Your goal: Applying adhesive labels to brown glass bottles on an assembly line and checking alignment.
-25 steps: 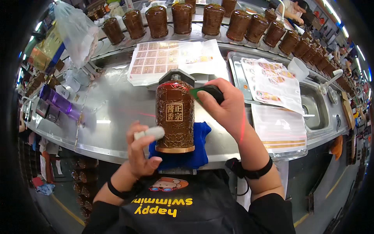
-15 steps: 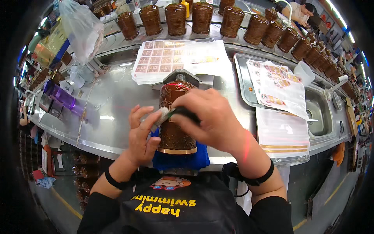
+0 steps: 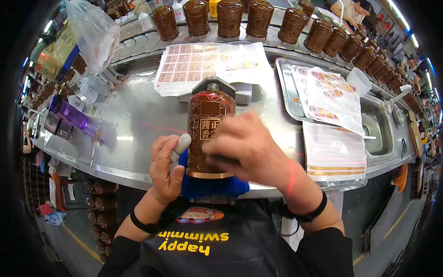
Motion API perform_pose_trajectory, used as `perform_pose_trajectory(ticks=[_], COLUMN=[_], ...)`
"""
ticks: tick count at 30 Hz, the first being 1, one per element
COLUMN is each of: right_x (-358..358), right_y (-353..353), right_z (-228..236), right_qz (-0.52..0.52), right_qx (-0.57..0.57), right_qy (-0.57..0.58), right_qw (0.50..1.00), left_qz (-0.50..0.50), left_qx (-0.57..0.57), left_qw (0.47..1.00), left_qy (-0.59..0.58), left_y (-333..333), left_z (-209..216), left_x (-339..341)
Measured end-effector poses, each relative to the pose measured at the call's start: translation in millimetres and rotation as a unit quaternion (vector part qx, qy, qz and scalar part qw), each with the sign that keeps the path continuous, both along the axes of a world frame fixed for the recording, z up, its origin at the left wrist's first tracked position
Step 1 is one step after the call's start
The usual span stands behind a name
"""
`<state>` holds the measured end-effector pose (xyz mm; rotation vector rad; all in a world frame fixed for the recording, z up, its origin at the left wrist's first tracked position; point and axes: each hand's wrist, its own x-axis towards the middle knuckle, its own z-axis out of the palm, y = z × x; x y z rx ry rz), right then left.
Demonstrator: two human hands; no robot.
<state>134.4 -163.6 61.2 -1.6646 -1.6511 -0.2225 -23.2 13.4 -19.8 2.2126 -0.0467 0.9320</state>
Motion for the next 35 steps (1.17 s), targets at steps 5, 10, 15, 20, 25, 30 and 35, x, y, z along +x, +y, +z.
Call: perform_pose_trajectory(ticks=[5, 10, 15, 20, 25, 30, 35], right_x=[13.3, 3.1, -0.6, -43.9, -49.0, -50.3, -57.5], right_y=[-19.1, -29.8, -48.8, -33.8, -32.2, -46.6, -37.3], right_z=[-21.1, -21.5, -44.9, -64.3, -75.5, -58.3, -57.8], right_qz=[-0.19, -0.191, -0.114, -0.095, -0.147, -0.146, -0.097], right_qx=[0.049, 0.059, 0.032, -0.044, 0.008, 0.018, 0.036], right_qy=[0.311, 0.279, 0.117, 0.111, 0.085, 0.022, -0.038], right_qw=[0.93, 0.939, 0.986, 0.988, 0.986, 0.989, 0.994], left_qz=[-0.077, -0.072, -0.013, -0.146, -0.173, -0.19, -0.206], left_qx=[0.108, 0.276, -0.02, -0.535, -0.554, -0.547, -0.393], left_qw=[0.991, 0.958, 0.999, 0.803, 0.772, 0.784, 0.895], left_qy=[-0.004, -0.016, 0.035, 0.218, 0.259, 0.221, 0.055], left_y=[10.7, 27.2, 26.8, 30.1, 31.8, 27.0, 30.0], left_z=[26.0, 53.6, 35.1, 26.6, 34.7, 54.1, 88.9], left_x=[15.8, 62.0, 66.3, 103.2, 116.5, 83.6, 10.0])
